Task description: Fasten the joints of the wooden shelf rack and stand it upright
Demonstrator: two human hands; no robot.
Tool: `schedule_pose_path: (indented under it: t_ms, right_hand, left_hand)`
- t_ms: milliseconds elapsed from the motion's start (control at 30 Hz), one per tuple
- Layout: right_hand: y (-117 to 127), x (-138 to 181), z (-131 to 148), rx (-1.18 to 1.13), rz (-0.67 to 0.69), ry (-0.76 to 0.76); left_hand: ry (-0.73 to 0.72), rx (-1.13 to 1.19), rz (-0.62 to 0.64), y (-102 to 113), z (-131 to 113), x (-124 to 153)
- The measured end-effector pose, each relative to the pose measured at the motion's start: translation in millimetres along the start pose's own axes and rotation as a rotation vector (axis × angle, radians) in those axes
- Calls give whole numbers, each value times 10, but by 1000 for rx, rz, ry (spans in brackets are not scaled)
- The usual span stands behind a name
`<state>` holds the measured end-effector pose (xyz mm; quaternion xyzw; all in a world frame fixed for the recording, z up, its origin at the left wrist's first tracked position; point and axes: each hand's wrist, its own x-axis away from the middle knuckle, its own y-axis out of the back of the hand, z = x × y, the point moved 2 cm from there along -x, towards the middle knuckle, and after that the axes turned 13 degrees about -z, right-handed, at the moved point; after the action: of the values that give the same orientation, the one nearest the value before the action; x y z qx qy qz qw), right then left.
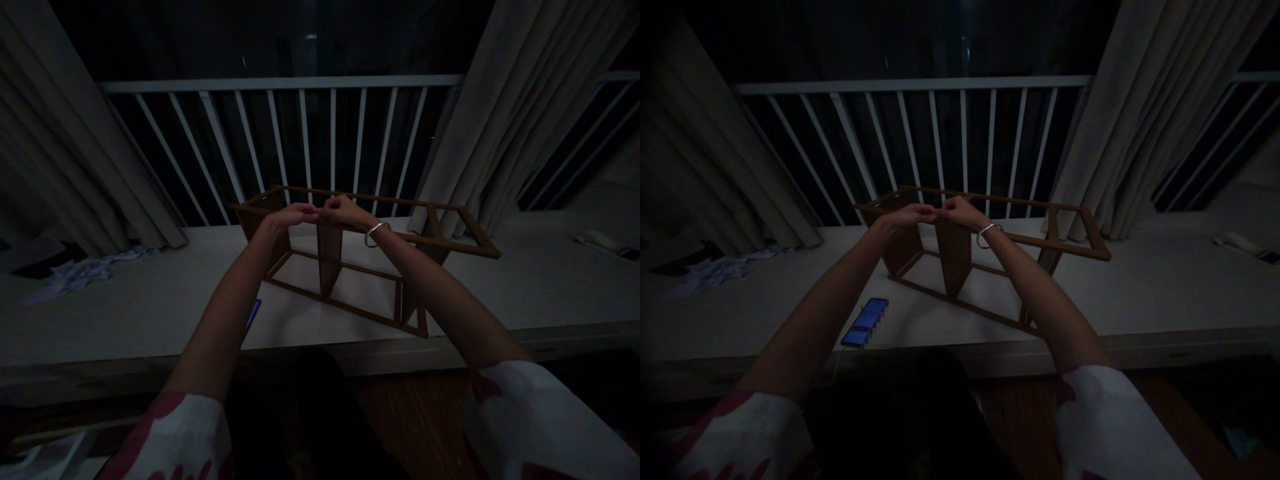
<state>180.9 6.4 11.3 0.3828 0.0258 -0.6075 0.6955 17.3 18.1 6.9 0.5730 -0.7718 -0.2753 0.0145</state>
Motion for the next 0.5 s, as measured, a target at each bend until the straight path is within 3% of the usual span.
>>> schedule_pose_path:
  t_ms: [167,500]
  right_hand:
    - [-11,-21,-16,-33,34,27]
    - [-29,-63,-79,-108,69,74]
  left_hand:
    - [1,7,12,3,42,-30]
    - [19,44,-107,9,12,13]
